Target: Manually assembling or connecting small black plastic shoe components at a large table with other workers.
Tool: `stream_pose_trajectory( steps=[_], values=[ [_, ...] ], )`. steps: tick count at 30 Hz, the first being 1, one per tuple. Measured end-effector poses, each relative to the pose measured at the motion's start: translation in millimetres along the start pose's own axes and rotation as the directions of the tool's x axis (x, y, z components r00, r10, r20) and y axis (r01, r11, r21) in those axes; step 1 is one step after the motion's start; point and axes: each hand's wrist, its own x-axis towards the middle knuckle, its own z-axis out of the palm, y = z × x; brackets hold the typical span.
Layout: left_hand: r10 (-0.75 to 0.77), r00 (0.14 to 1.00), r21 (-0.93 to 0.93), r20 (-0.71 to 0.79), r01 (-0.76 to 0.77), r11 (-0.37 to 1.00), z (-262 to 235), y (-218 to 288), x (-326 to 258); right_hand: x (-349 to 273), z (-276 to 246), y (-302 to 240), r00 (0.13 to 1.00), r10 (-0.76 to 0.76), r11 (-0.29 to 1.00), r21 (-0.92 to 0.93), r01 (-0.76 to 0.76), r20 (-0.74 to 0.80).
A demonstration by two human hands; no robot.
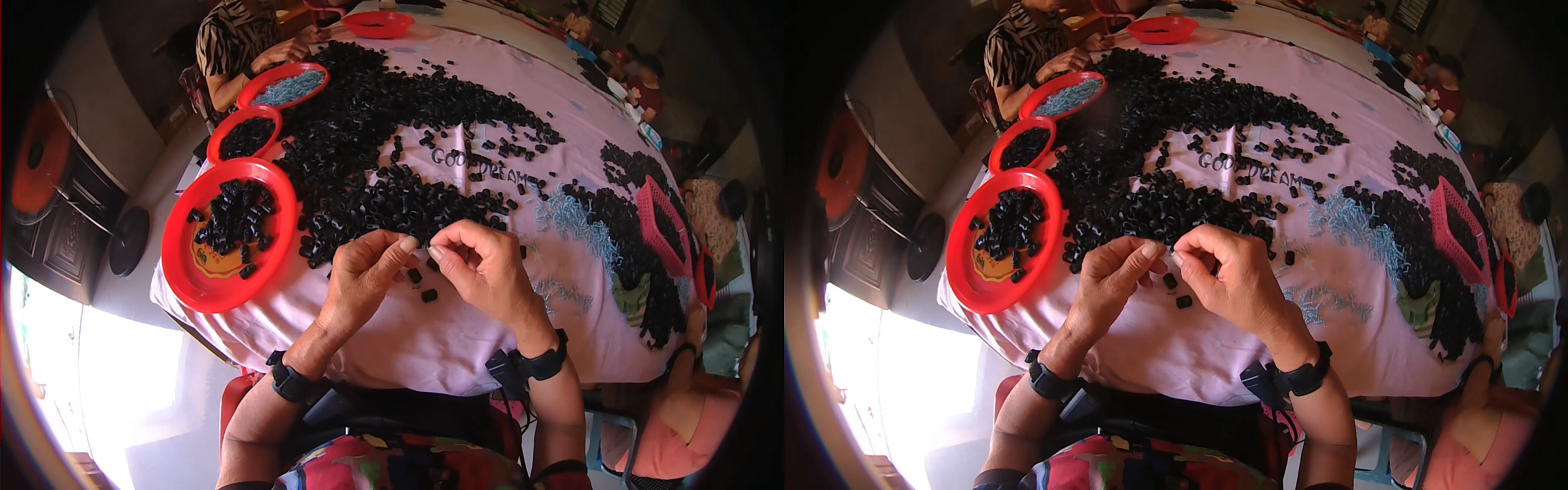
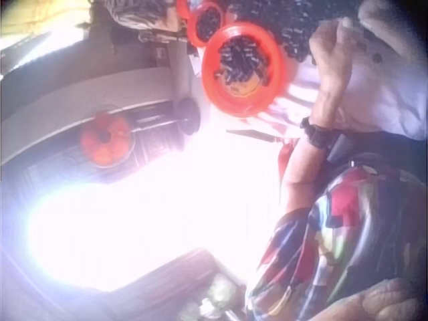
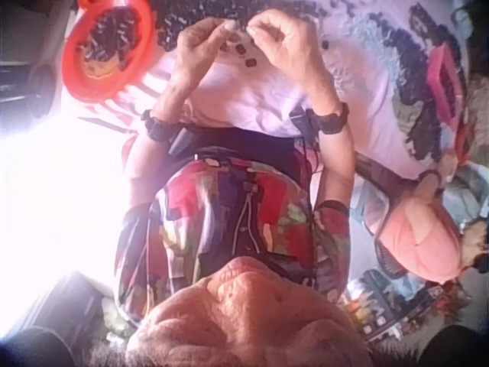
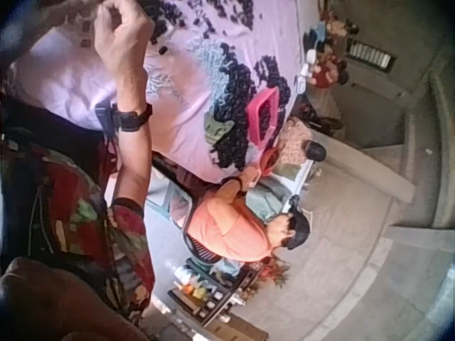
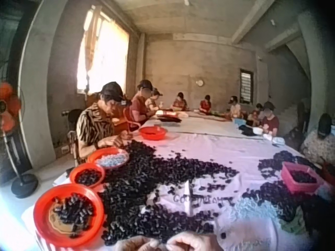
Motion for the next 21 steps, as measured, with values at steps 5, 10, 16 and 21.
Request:
stream_pose_trajectory(
  steps=[5,10,16,21],
  values=[
    [0.433,0.896,0.749,0.095,-0.351,0.562,-12,-6,3,7,-2,42,0.990,0.142,0.988,-0.060,-0.140,0.026],
    [0.432,0.881,0.805,0.191,-0.393,0.445,-13,-6,1,3,-5,47,0.989,0.125,0.990,-0.058,-0.130,-0.075],
    [0.397,0.908,0.681,0.134,-0.375,0.628,-17,-7,2,-1,-7,45,0.991,0.102,0.991,-0.083,-0.109,-0.081],
    [0.324,0.934,0.753,0.153,-0.322,0.574,-25,-2,2,-2,-2,49,0.996,0.024,0.993,-0.113,-0.034,-0.091]
  ],
)
